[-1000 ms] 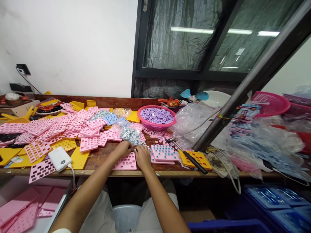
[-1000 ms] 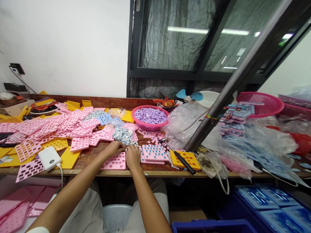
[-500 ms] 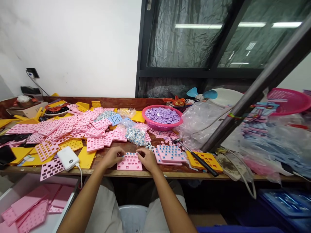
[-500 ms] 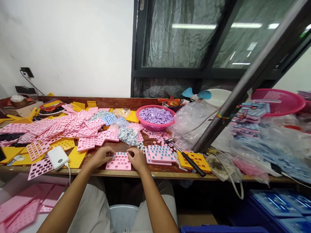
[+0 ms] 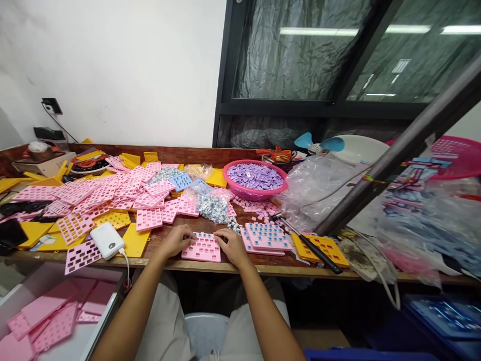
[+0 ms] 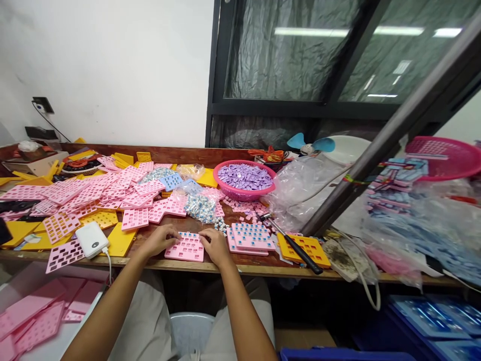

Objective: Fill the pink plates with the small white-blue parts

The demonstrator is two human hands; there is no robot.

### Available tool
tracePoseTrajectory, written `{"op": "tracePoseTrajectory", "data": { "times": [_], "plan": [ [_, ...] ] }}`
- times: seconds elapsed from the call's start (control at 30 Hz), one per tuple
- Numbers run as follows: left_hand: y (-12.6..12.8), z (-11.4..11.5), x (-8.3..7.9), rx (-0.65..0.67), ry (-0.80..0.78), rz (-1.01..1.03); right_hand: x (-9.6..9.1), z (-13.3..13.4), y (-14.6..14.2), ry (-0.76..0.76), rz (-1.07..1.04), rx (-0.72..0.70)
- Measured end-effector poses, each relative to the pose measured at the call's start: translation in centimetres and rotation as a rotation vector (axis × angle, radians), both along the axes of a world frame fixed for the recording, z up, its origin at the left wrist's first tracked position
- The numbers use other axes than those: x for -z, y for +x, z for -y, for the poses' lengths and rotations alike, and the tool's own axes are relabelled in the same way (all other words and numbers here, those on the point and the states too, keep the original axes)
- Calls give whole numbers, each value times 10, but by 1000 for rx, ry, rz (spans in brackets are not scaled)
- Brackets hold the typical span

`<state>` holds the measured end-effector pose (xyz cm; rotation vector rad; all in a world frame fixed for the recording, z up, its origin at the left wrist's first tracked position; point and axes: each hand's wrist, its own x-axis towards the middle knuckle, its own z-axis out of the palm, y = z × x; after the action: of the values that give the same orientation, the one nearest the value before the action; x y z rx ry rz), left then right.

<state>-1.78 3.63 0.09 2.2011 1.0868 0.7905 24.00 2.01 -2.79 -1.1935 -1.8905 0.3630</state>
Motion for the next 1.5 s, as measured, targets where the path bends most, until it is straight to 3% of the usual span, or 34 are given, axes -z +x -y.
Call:
{"op": "tracePoseTrajectory", "data": {
  "times": [0.33,0.5,0.67,0.93,1.07,1.17,1.33,1.5],
  "plan": [
    [5,4,4,-86,167,-30,4,-2,0,9,20,13],
    [2,1,17,-153,45,125,1,-1,-1,18,34,18],
    [2,1,27,-190,43,205,-4,-4,0,27,124,3],
    [2,5,26,-198,74,201,-4,-5,4,60,234,-51],
    [2,6,25,-204,100,165,-12,4,13,118,264,52],
    [2,6,22,-189,109,140,-20,9,23,61,413,137],
    [2,7,21,-180,66,180,-25,9,28,-41,618,90],
    [2,10,22,-176,57,194,-18,13,24,24,456,118]
  ]
}}
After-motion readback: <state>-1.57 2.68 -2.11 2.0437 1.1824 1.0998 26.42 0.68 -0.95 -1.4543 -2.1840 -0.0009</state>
